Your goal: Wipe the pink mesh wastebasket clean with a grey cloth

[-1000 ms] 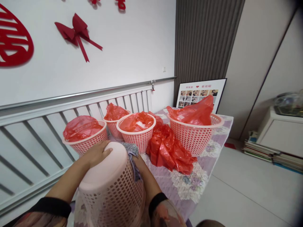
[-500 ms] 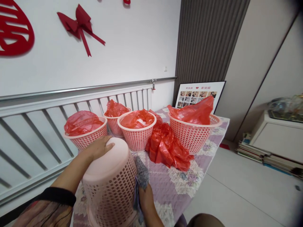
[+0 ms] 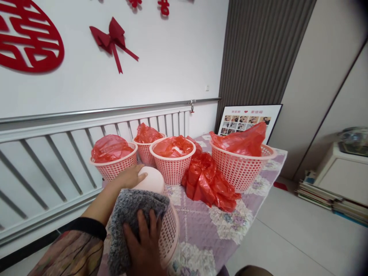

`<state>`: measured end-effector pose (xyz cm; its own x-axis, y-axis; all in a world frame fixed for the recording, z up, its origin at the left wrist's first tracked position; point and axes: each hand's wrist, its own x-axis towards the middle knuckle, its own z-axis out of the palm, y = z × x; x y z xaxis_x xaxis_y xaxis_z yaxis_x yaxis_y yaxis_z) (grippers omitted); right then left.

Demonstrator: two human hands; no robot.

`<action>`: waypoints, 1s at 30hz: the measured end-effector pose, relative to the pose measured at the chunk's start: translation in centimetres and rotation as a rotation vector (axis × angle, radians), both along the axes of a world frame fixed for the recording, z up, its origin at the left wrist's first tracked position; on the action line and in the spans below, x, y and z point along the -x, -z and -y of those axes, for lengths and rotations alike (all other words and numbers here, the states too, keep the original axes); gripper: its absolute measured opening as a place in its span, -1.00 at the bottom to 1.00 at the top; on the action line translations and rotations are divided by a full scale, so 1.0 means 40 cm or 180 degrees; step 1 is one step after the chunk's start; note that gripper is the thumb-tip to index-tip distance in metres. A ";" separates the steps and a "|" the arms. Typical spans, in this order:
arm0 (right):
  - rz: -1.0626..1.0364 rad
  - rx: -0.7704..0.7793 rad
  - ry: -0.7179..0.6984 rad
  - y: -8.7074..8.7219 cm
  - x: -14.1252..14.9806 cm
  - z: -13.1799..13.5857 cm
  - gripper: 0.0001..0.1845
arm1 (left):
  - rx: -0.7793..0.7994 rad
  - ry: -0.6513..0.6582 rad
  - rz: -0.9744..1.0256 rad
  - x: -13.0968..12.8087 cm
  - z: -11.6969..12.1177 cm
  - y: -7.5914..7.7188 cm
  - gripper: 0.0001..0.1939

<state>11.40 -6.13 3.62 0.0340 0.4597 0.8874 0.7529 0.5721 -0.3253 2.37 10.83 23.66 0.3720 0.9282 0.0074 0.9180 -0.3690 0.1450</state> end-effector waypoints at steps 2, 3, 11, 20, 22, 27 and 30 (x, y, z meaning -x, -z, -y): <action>0.0070 -0.0449 0.0101 0.007 -0.009 -0.008 -0.61 | 0.0020 0.0002 0.0008 -0.001 0.000 0.000 -0.18; 0.0103 -0.0614 0.0124 0.035 -0.013 -0.011 -0.69 | 0.0034 -0.0007 0.0012 -0.001 0.000 0.001 -0.17; 0.0244 -0.0627 0.0154 0.332 -0.005 0.024 -0.79 | 0.0078 -0.0141 0.0055 -0.007 0.004 -0.003 -0.16; 0.0981 -0.0403 0.0269 0.108 -0.164 -0.024 -0.60 | 0.0056 -0.0077 0.0051 -0.009 0.010 -0.011 -0.17; 0.0842 -0.0275 0.0314 0.097 -0.172 -0.030 -0.49 | 0.0065 -0.0067 0.0060 -0.010 0.011 -0.013 -0.17; 0.0630 0.0314 0.0388 0.238 -0.152 0.003 -0.38 | 0.0077 -0.0072 0.0096 -0.010 0.012 -0.013 -0.16; 0.0545 0.0593 0.0436 0.337 -0.163 0.038 -0.24 | 0.0100 -0.0091 0.0096 -0.010 0.009 -0.010 -0.16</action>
<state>17.93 -7.66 -9.86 -0.0361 0.6168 0.7863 0.8721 0.4037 -0.2767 2.75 10.48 24.08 0.3453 0.9384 -0.0110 0.9232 -0.3375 0.1840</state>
